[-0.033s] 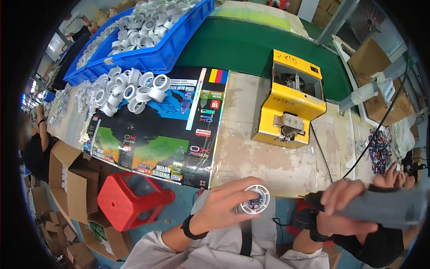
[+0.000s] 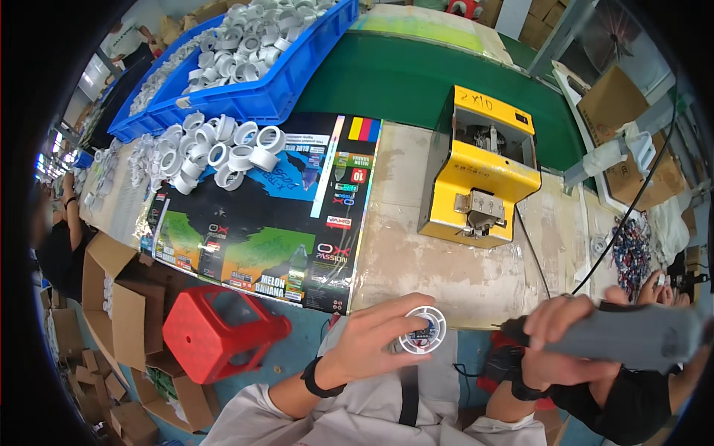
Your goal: Assembling internal electronic components of small portable fans at a factory workbench using an electric screwdriver.
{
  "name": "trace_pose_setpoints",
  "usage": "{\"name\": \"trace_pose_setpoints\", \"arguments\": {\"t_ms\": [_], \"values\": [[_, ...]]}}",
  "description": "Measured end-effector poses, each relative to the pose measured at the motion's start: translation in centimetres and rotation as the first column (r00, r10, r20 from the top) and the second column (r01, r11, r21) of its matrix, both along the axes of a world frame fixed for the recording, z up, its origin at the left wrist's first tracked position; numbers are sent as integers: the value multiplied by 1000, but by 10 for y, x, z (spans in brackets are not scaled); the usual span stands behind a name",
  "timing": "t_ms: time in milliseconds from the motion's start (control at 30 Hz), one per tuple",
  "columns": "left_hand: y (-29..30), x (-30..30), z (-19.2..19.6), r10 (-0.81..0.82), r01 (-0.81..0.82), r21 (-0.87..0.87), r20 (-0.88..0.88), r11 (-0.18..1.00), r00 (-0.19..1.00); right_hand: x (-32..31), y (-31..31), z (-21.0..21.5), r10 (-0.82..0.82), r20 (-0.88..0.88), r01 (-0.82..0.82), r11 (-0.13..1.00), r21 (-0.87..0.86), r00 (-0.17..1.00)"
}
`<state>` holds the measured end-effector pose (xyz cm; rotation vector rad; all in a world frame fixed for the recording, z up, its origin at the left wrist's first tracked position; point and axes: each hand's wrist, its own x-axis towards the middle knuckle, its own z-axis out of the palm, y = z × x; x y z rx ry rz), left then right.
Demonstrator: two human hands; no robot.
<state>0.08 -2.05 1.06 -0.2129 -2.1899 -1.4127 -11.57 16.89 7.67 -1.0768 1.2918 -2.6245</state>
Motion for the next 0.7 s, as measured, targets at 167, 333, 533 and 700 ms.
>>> {"name": "trace_pose_setpoints", "arguments": {"t_ms": [167, 333, 533, 700], "values": [[-27, 1, -16, 214, -207, -71, 113, 976, 970, -8, -13, -27, -473, -268, 535, 808, 247, 839], [-94, -4, -20, 570, -503, -438, 26, 745, 821, -18, 63, -36, -599, -307, 671, 692, 266, 739], [-176, 39, -47, 873, -645, -718, -109, 262, 475, -83, 131, -1, -846, -259, 874, 395, 283, 466], [-144, 20, -36, 906, -788, -605, -262, 113, 331, -181, 201, -31, -463, -755, 821, -97, 563, 463]]}}
